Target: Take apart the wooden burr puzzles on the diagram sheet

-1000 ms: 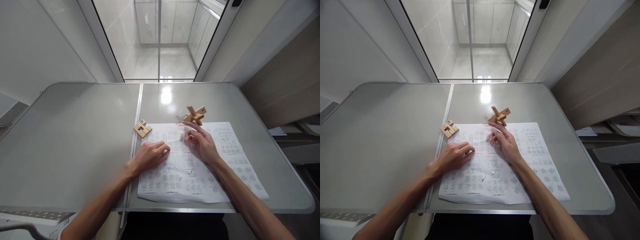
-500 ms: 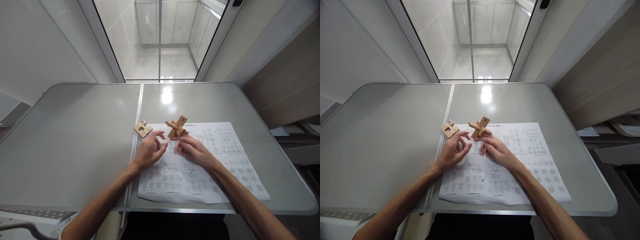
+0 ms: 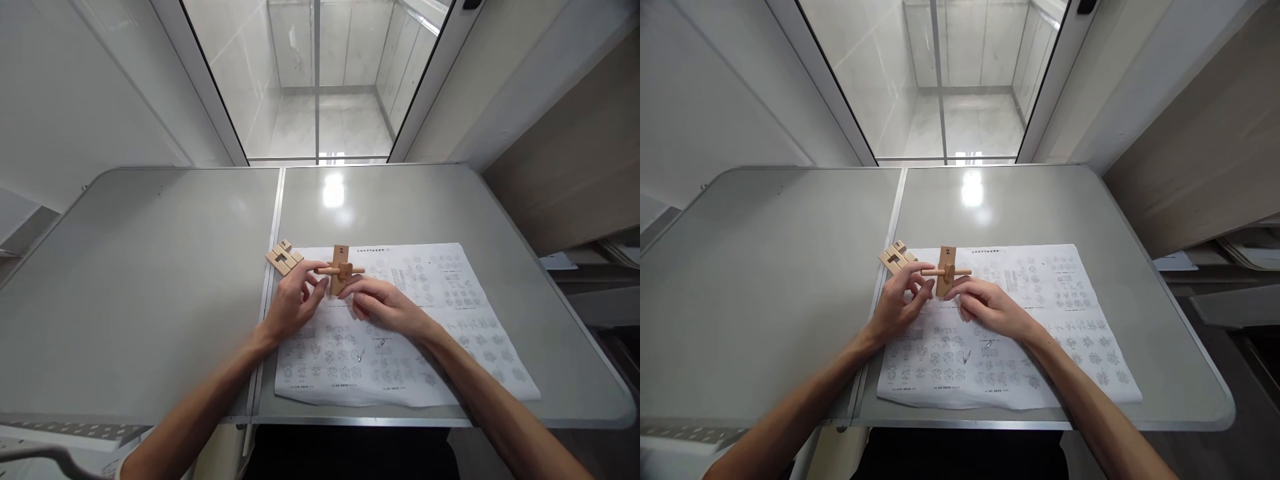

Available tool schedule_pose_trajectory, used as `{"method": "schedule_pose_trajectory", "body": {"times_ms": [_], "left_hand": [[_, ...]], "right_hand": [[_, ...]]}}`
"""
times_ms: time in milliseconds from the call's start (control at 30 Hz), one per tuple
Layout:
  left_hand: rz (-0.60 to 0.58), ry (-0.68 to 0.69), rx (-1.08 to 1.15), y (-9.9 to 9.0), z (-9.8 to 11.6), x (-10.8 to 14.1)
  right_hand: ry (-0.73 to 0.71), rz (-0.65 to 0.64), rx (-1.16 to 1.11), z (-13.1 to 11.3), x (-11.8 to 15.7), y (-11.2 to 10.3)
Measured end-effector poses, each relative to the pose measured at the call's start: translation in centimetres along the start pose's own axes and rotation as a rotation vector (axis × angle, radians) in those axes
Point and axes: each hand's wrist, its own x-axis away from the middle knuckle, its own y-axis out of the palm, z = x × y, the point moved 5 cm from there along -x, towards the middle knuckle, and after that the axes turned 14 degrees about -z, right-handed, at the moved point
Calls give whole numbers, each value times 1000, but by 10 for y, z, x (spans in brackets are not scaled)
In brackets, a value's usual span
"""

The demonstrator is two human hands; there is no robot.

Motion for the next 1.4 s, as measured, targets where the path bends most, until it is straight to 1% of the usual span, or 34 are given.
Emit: {"method": "schedule_pose_trajectory", "body": {"times_ms": [133, 200, 400, 500, 600, 667, 733, 800, 933, 1000, 1133, 1300, 1400], "left_hand": [[50, 25, 6, -4, 2, 1], [48, 52, 9, -4, 3, 1], [-54, 223, -97, 2, 12, 2], [-61, 236, -138, 2, 13, 2], [-36, 201, -148, 0, 13, 2], [-14, 165, -148, -2, 12, 1], [-23, 138, -122, -2, 11, 1], [-87, 131, -65, 0, 10, 0], [-277, 136, 23, 9, 11, 1], [-325, 125, 24, 12, 10, 2], [-325, 123, 25, 15, 8, 3], [-320, 112, 57, 14, 8, 1], [-311, 113, 69, 14, 8, 0]], "right_hand": [[54, 47, -92, 4, 1, 0], [68, 76, -133, 8, 2, -1], [27, 182, -259, 15, 2, -8], [42, 255, -287, 13, 3, -13], [70, 303, -290, 12, 5, -16], [73, 294, -288, 12, 5, -17], [69, 253, -271, 12, 5, -16], [76, 190, -242, 12, 4, -13], [120, 84, -195, 14, 3, -6], [132, 62, -179, 15, 4, -4], [127, 65, -144, 14, 4, -4], [169, 87, -22, 14, 5, -7], [166, 85, 3, 14, 5, -7]]}}
